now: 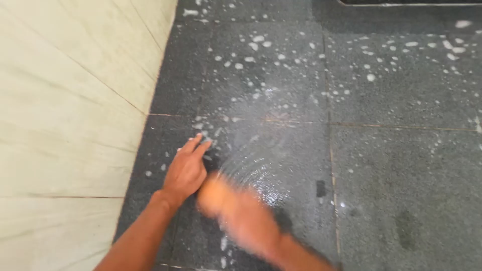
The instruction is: Scrubbing a tiled floor with a brush and soapy water.
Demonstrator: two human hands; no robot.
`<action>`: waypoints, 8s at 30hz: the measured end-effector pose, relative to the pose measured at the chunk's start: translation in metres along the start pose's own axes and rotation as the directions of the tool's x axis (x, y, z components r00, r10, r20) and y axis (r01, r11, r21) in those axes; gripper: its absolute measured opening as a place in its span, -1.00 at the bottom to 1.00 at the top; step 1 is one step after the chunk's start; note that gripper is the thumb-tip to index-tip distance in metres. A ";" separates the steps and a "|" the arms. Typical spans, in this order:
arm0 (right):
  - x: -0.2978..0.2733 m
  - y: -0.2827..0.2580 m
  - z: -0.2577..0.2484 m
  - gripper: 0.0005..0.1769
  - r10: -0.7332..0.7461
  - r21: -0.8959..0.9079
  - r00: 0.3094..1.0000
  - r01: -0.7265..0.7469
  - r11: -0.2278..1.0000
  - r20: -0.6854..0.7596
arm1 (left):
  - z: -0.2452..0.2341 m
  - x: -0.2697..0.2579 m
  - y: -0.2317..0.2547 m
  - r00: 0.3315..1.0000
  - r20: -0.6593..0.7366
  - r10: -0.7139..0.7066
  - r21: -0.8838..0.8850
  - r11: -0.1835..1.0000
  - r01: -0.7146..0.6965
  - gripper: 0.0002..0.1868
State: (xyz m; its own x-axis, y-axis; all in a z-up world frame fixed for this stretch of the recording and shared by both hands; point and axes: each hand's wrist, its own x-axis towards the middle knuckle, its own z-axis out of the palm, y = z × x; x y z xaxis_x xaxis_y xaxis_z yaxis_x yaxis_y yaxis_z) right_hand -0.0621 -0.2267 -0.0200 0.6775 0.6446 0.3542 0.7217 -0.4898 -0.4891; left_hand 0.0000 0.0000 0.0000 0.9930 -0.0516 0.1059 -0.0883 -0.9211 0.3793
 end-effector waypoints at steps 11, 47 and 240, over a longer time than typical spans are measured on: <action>0.099 0.026 0.036 -0.74 0.115 -0.122 0.983 -0.133 0.984 -0.144 | -0.019 0.014 -0.013 0.999 -0.037 -0.024 0.007 1.000 0.025 -0.46; 0.109 -0.068 0.109 -0.45 -0.305 0.441 0.894 0.141 0.886 0.327 | -0.054 0.048 -0.076 0.965 -0.260 -0.034 -0.012 0.999 0.032 -0.62; -0.304 0.118 -0.152 -0.69 0.983 0.973 0.027 -0.139 0.183 -0.181 | 0.176 0.051 0.298 0.761 0.184 0.622 0.136 0.751 -0.646 -0.33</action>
State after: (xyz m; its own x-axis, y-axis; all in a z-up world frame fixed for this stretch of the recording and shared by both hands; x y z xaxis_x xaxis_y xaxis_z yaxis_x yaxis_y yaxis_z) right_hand -0.1613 -0.5700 -0.0641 0.7532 -0.5707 -0.3272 -0.0998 0.3924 -0.9143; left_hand 0.0384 -0.3449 -0.0437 0.7152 -0.6832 0.1474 -0.6977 -0.7106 0.0912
